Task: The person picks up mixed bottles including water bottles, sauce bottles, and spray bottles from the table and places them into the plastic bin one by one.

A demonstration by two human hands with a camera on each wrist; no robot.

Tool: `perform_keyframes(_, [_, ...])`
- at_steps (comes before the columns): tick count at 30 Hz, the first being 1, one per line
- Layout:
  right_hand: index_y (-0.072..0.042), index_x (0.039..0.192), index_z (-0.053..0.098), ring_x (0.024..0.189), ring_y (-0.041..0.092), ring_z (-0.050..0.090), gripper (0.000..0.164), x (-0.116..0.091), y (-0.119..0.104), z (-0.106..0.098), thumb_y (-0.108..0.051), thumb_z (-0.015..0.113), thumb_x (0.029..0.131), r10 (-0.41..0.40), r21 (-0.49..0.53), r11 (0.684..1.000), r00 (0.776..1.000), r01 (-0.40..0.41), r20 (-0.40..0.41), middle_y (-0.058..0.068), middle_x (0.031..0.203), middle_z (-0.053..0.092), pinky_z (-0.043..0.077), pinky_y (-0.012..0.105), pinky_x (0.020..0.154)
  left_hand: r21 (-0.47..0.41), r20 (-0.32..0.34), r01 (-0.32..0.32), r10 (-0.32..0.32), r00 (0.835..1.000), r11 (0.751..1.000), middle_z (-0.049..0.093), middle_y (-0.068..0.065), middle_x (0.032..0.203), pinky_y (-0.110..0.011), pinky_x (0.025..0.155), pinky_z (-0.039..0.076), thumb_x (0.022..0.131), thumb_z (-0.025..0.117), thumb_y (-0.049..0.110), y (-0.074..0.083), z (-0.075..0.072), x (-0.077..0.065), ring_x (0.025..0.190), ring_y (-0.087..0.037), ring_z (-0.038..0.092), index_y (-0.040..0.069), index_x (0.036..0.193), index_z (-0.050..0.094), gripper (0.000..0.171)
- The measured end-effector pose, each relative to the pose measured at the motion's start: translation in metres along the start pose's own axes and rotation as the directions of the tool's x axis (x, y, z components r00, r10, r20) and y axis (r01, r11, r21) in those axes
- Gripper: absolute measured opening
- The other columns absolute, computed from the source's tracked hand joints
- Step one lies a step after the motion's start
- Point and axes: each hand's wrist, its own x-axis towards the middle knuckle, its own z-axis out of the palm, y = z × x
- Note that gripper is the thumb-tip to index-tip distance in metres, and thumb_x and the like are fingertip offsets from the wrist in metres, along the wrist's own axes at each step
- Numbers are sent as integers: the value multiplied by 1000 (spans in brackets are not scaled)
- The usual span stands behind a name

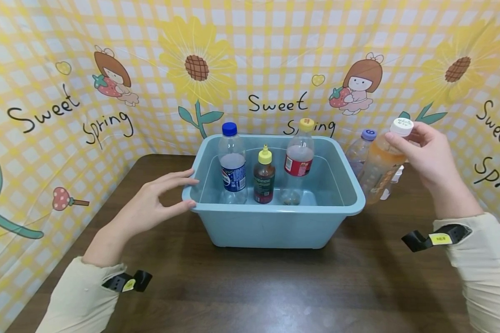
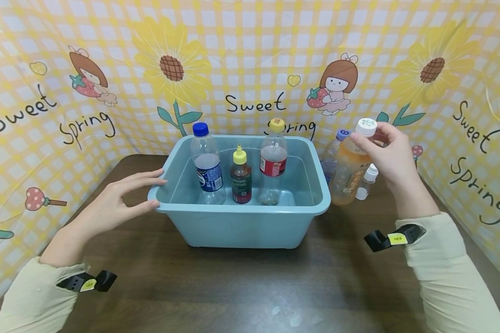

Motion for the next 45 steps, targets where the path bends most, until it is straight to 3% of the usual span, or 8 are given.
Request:
perform_keyframes(13, [-25, 98, 67, 90, -1, 53, 23, 2, -15, 0, -8, 69, 82, -59, 133, 989, 998, 61, -16, -19, 91, 61, 42, 9, 72, 5, -10, 21, -21, 1000, 1000, 47, -3, 143, -54, 100, 41, 83, 70, 30, -2, 0, 1, 132, -29, 44, 18, 123, 61, 42])
perform_keyframes(16, [-26, 100, 66, 92, -1, 53, 24, 3, -19, 0, -10, 70, 82, -59, 77, 995, 998, 61, -30, -20, 92, 60, 42, 8, 74, 1, -5, 34, -34, 999, 999, 47, -2, 143, -54, 100, 42, 83, 70, 31, -2, 0, 1, 132, -28, 43, 18, 123, 60, 43])
perform_keyframes(20, [-26, 103, 65, 97, -1, 51, 25, 2, -26, 0, -12, 70, 83, -60, 14, 998, 998, 61, -35, -22, 94, 59, 43, 13, 88, 1, -3, 38, -38, 999, 999, 46, -2, 143, -54, 100, 41, 83, 70, 31, -1, -1, 1, 132, -28, 43, 18, 123, 60, 43])
perform_keyframes(25, [-23, 100, 67, 96, 1, 51, 24, 0, -33, 1, -8, 70, 82, -83, 85, 993, 996, 85, -31, -19, 93, 61, 42, 12, 84, 6, -7, 22, -22, 1000, 1000, 47, -2, 143, -53, 99, 43, 84, 70, 31, -2, 0, 1, 132, -28, 44, 18, 123, 60, 43])
perform_keyframes(29, [-23, 101, 67, 99, 1, 49, 24, -1, -39, 1, -8, 70, 82, -84, 100, 991, 996, 86, -29, -18, 95, 60, 38, 22, 100, 12, -13, 6, -6, 1000, 1000, 47, -3, 142, -52, 98, 44, 84, 70, 30, -3, 0, 1, 131, -29, 44, 18, 122, 61, 42])
perform_keyframes(33, [-21, 104, 67, 101, 2, 48, 25, -2, -44, 1, -9, 69, 82, -89, 74, 993, 996, 91, -27, -17, 98, 58, 35, 30, 107, 10, -11, 9, -9, 1000, 1000, 47, -3, 142, -52, 98, 44, 84, 70, 30, -3, 0, 2, 131, -28, 44, 18, 122, 61, 42])
perform_keyframes(38, [-20, 103, 67, 101, 2, 50, 24, -3, -51, 3, -9, 70, 82, -113, 58, 992, 993, 115, -38, -17, 97, 59, 36, 28, 104, 9, -7, 1, -1, 1000, 1000, 47, -4, 142, -54, 98, 43, 84, 70, 30, -2, 0, 1, 131, -30, 44, 17, 122, 61, 41])
perform_keyframes(45, [-15, 98, 69, 92, 6, 52, 24, -6, -61, 9, -3, 73, 77, -157, 180, 970, 986, 163, -50, -11, 95, 62, 42, 12, 75, 13, -7, -15, 15, 1000, 1000, 48, -5, 142, -54, 97, 44, 84, 69, 30, -2, 0, 0, 130, -31, 45, 18, 122, 61, 40])
